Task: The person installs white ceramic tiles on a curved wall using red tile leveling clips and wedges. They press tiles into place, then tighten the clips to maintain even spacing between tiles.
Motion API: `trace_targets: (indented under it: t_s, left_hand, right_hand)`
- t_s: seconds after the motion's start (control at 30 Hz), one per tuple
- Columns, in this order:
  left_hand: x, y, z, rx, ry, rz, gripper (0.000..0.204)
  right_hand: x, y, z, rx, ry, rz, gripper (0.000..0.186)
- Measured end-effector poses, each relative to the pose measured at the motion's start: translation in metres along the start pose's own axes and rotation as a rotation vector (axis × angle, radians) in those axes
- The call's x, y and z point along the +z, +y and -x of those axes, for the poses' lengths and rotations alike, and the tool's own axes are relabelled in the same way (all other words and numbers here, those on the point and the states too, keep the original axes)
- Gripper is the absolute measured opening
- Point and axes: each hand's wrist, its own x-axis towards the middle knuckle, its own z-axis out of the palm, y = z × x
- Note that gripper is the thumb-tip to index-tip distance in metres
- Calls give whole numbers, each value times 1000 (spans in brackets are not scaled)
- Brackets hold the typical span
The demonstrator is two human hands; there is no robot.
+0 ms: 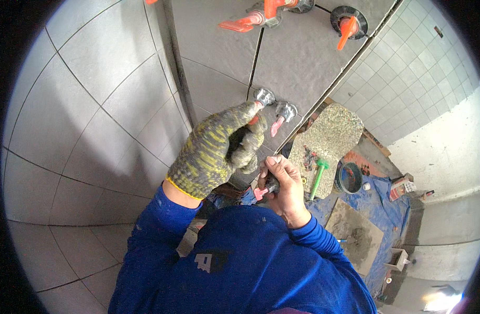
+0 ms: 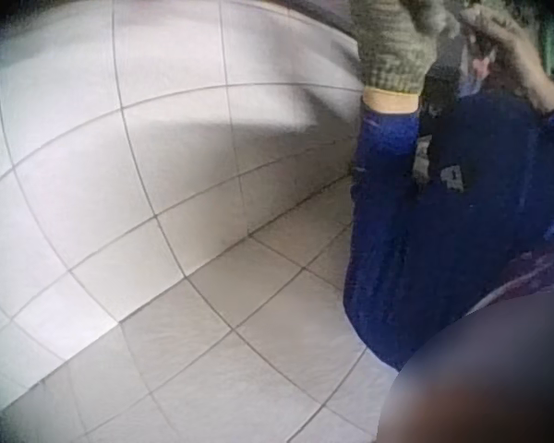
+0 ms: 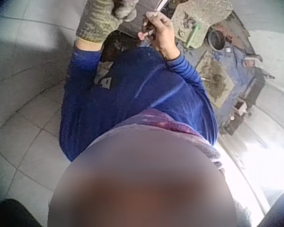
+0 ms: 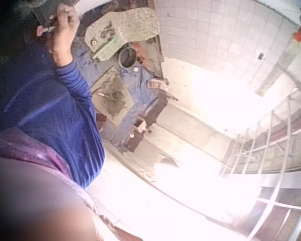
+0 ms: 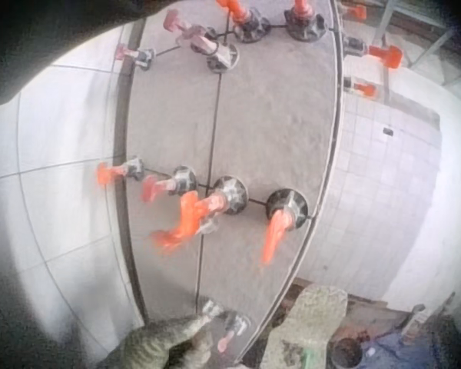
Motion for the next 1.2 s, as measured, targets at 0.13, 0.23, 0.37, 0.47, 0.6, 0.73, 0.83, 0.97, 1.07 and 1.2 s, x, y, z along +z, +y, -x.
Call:
trace_targets:
  t_s: [0.13,0.23,0.37,0.47,0.6,0.73,0.83,0.97,1.07,1.2]
  left_hand:
    - [10,7,-2,-286,38,480,31]
    - [17,11,-2,-50,176,-231,31]
    - [15,19,-5,-25,236,-372,33]
    - [14,18,-5,-8,219,-351,33]
    - [15,10,-4,6,239,-363,32]
    - [13,13,-5,233,268,-949,23]
    - [10,25,-3,500,254,-1512,17]
    - [14,30,5,595,267,-1663,21]
    - [14,19,3,584,240,-1196,25]
    - [-4,7,-4,222,92,-424,30]
  right_hand:
    - [1,2,1,7,16,-4,21]
    - [2,4,0,-3,28,-32,22]
    - [1,3,0,-17,18,23,21]
    - [1,3,1,-9,10,18,20]
    - [2,3,0,-1,31,26,19]
    - [3,3,-2,36,44,-9,18]
    - [2,1,-2,37,30,11,17]
    - [3,-1,-2,14,15,32,17]
    - [4,-2,-1,-7,11,20,17]
    - [2,-2,-1,4,12,31,18]
